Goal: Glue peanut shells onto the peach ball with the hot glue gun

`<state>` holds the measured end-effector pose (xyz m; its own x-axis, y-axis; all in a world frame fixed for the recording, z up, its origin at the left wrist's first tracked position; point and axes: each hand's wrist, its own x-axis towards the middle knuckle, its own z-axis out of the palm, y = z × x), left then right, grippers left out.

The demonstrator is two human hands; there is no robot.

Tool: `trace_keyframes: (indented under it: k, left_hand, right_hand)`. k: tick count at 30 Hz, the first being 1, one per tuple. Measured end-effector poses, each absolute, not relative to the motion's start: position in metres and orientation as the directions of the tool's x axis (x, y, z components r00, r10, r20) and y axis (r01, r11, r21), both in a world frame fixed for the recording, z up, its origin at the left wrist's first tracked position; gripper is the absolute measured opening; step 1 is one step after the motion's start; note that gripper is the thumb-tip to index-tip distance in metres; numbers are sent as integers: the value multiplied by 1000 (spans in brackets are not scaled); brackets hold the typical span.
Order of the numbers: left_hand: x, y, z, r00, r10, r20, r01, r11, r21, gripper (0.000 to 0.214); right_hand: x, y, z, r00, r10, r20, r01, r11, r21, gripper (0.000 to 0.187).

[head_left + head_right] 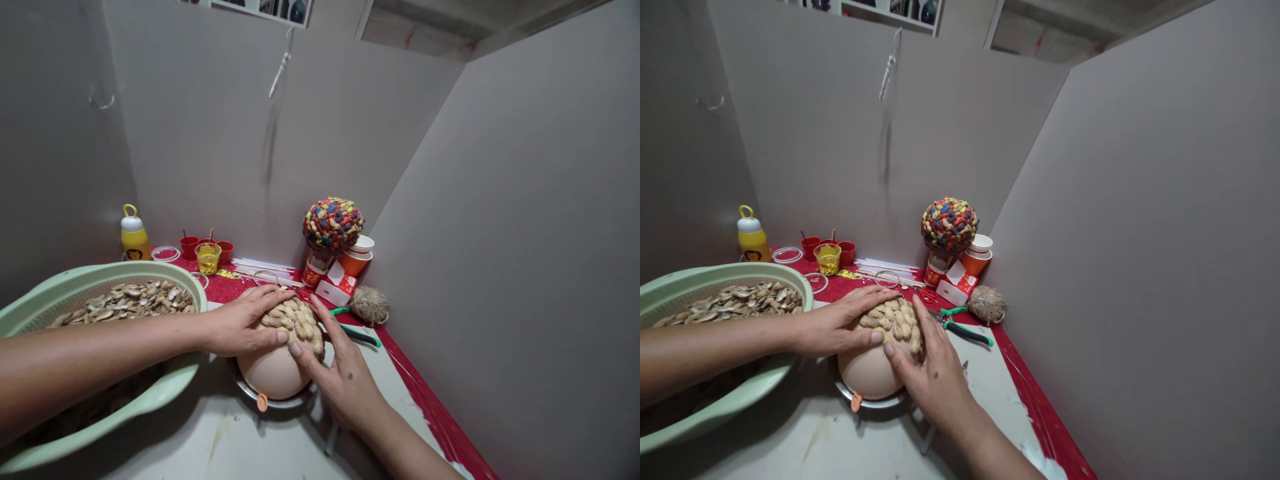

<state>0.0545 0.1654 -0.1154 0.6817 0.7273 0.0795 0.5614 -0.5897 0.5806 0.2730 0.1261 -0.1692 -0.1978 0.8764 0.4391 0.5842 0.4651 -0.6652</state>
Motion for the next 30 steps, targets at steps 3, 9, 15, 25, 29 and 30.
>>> trace_keyframes:
  k: [3, 9, 15, 25, 29, 30]
  left_hand:
    - [55, 166, -116, 686, 722, 93, 550, -598, 584, 76]
    - [55, 167, -118, 678, 730, 89, 554, -587, 590, 76]
    - [54, 166, -114, 674, 735, 75, 549, -566, 615, 77]
    - [55, 154, -86, 645, 764, 29, 584, -517, 627, 74]
    - [59, 146, -75, 555, 820, 140, 581, -502, 641, 69]
    - [60, 142, -71, 536, 828, 167, 569, -500, 653, 68]
  right_hand:
    - [272, 128, -170, -191, 868, 458, 587, 474, -656, 72]
    - [270, 127, -168, -170, 874, 456, 572, 464, -677, 70]
    - [271, 123, -166, -162, 889, 428, 554, 441, -707, 72]
    - [276, 106, -150, -82, 812, 577, 558, 517, -649, 49]
    - [274, 90, -144, -51, 767, 639, 510, 570, -644, 30]
    - [274, 86, -144, -49, 761, 647, 487, 584, -649, 26]
